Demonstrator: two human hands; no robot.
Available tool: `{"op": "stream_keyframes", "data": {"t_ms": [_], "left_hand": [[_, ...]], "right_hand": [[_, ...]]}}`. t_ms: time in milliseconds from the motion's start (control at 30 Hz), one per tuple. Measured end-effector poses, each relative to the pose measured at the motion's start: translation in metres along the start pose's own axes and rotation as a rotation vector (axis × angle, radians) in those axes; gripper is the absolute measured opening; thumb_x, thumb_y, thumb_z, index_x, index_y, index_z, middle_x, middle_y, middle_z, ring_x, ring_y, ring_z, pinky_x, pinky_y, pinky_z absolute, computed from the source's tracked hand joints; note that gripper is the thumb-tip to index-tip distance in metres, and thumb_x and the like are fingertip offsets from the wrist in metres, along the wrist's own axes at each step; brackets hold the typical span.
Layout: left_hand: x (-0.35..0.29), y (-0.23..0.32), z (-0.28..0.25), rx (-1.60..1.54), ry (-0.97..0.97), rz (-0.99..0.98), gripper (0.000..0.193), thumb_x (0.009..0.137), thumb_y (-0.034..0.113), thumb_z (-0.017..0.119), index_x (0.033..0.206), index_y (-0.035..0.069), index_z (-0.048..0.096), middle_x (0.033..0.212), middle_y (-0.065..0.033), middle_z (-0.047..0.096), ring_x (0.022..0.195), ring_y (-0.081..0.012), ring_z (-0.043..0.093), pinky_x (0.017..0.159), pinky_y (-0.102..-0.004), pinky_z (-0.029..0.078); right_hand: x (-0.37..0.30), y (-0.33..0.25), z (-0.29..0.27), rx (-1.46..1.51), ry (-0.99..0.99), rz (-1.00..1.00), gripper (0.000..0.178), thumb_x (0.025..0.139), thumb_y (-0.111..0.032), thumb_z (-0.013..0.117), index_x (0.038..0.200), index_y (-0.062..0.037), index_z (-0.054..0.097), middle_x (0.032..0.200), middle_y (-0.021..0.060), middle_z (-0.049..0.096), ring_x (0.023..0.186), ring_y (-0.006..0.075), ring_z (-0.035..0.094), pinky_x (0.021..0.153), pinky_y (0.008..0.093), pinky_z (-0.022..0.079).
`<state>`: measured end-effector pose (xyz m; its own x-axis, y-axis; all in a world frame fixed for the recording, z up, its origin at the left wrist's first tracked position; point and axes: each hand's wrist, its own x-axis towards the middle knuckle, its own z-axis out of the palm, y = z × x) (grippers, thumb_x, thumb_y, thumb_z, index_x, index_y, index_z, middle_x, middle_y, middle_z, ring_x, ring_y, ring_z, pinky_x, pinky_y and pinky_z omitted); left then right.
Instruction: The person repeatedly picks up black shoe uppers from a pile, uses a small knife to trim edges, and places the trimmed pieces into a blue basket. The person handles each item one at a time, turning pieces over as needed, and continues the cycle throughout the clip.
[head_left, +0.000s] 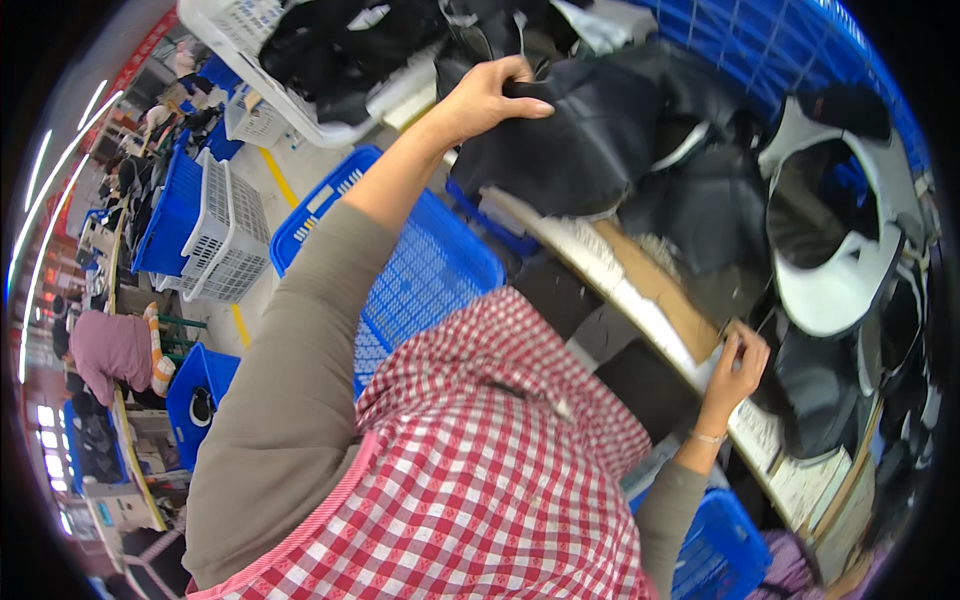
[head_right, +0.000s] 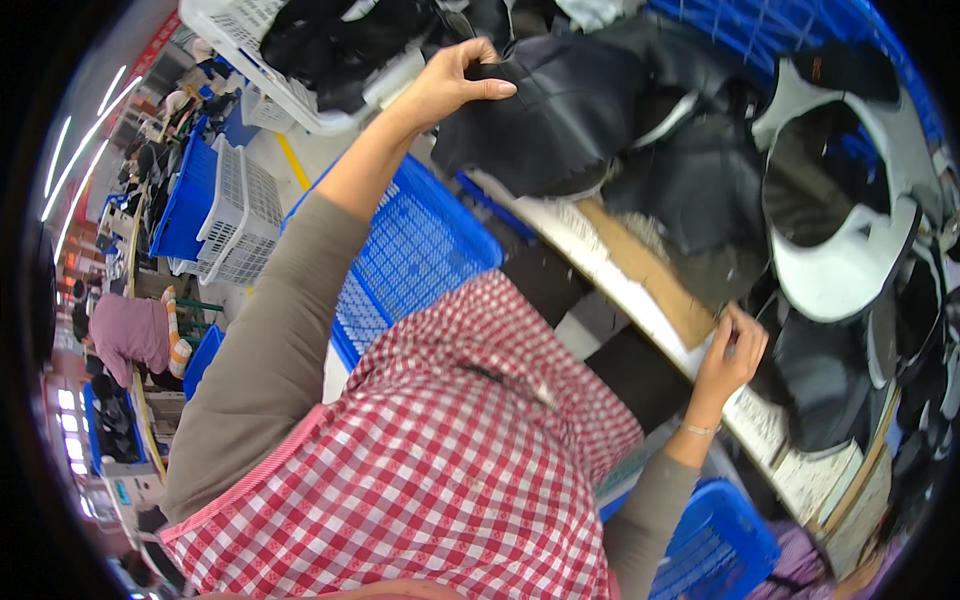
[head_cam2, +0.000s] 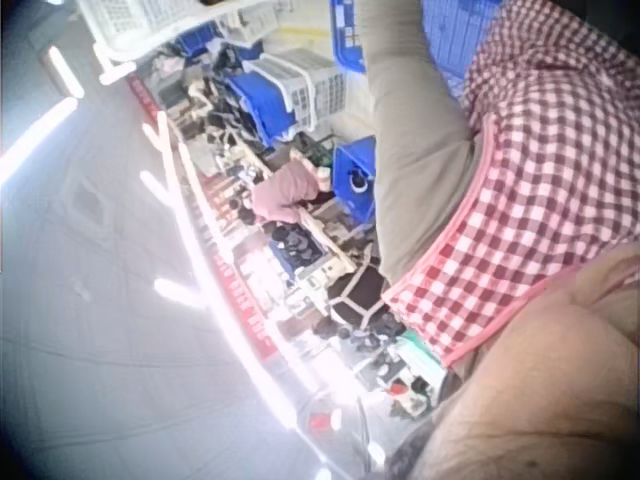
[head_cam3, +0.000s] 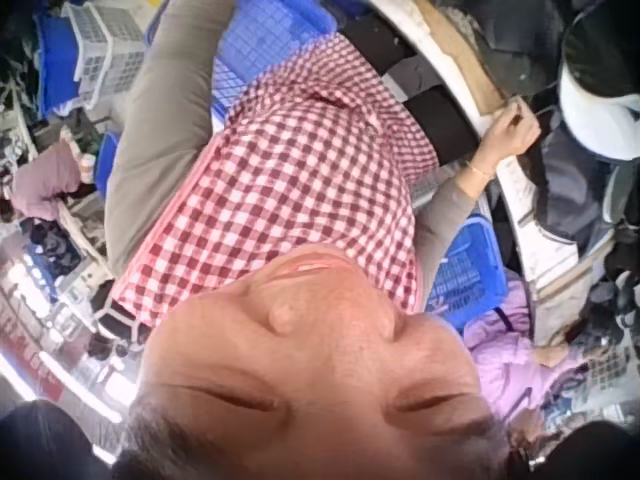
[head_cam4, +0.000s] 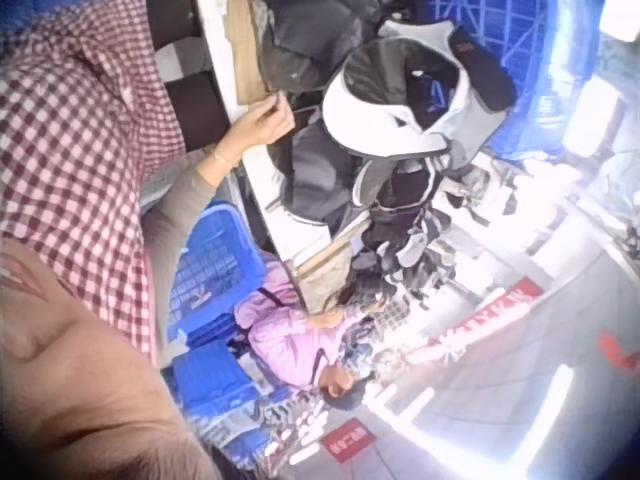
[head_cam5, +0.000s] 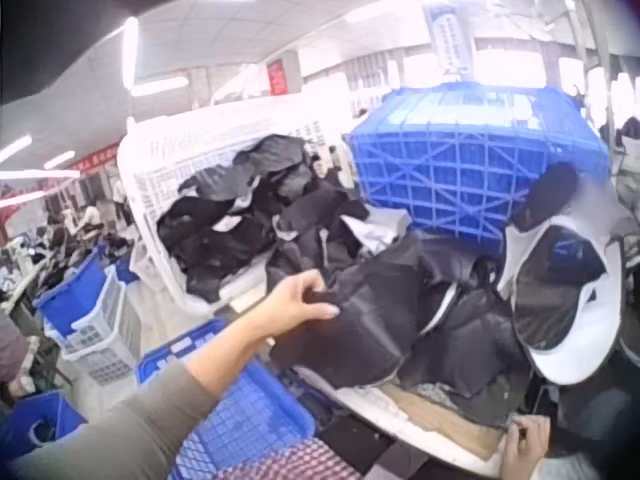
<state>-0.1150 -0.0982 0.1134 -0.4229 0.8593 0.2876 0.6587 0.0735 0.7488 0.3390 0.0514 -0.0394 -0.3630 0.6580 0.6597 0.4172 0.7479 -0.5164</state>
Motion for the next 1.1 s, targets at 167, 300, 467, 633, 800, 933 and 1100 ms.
{"op": "stream_keyframes", "data": {"t_ms": [167,300,467,633,800,933,1100], "left_hand": [[-0.085,0.078,-0.001,0.163,-0.388,0.744,0.027,0.075,0.006,0.078,0.081,0.008,0.051,0.085,-0.0056,0.058,0.091,-0.0266,0.060,0.094,-0.0414,0.041],[-0.115,0.058,0.028,0.465,-0.416,0.711,0.025,0.071,-0.003,0.069,0.092,0.007,0.060,0.094,-0.0046,0.062,0.102,-0.0252,0.061,0.097,-0.0403,0.041],[-0.185,0.029,0.071,0.360,-0.272,0.246,0.049,0.067,-0.018,0.057,0.113,0.000,0.060,0.118,-0.0158,0.060,0.116,-0.0390,0.058,0.090,-0.0428,0.053],[-0.243,0.058,0.069,-0.176,-0.487,-0.072,0.044,0.083,-0.007,0.072,0.124,-0.003,0.056,0.127,-0.0168,0.057,0.122,-0.0309,0.061,0.090,-0.0361,0.062],[-0.249,0.080,0.079,-0.760,-0.312,-0.210,0.063,0.080,-0.002,0.083,0.135,0.002,0.052,0.133,-0.0152,0.054,0.120,-0.0238,0.063,0.080,-0.0289,0.065],[-0.228,0.083,0.073,-0.223,-0.405,-0.028,0.053,0.076,0.000,0.085,0.125,0.002,0.064,0.121,-0.0117,0.066,0.092,-0.0146,0.071,0.064,-0.0230,0.056],[-0.184,0.098,0.046,-0.111,-0.304,0.290,0.067,0.074,-0.003,0.082,0.135,0.008,0.055,0.122,-0.0115,0.066,0.110,-0.0305,0.069,0.089,-0.0377,0.058]], "right_hand": [[0.014,-0.080,-0.001,0.405,0.043,0.157,0.030,0.084,-0.001,0.073,0.114,-0.0043,0.071,0.108,0.0099,0.068,0.092,0.0257,0.063,0.081,0.0350,0.050],[0.029,-0.119,0.006,0.142,-0.143,-0.286,0.036,0.074,-0.003,0.071,0.108,-0.0117,0.076,0.093,0.0042,0.068,0.088,0.0257,0.064,0.078,0.0359,0.049],[-0.021,-0.152,0.012,-0.090,-0.144,-0.295,0.047,0.067,0.000,0.068,0.111,-0.0158,0.077,0.076,0.0028,0.051,0.065,0.0209,0.057,0.054,0.0337,0.045],[-0.057,-0.154,-0.002,-0.061,-0.142,-0.119,0.049,0.069,-0.017,0.079,0.118,-0.0104,0.074,0.082,0.0071,0.053,0.064,0.0254,0.063,0.057,0.0353,0.051],[-0.067,-0.171,0.000,-0.020,-0.152,-0.101,0.049,0.068,-0.004,0.075,0.117,-0.0074,0.072,0.086,0.0098,0.055,0.069,0.0293,0.066,0.059,0.0372,0.053],[-0.048,-0.190,-0.026,0.131,-0.714,0.073,0.063,0.072,-0.003,0.079,0.134,-0.0056,0.064,0.102,0.0143,0.061,0.099,0.0319,0.067,0.086,0.0392,0.053],[0.014,-0.193,-0.074,0.214,-0.587,-0.107,0.064,0.076,-0.028,0.085,0.133,-0.0049,0.066,0.121,0.0123,0.070,0.114,0.0302,0.065,0.099,0.0411,0.049]]}}
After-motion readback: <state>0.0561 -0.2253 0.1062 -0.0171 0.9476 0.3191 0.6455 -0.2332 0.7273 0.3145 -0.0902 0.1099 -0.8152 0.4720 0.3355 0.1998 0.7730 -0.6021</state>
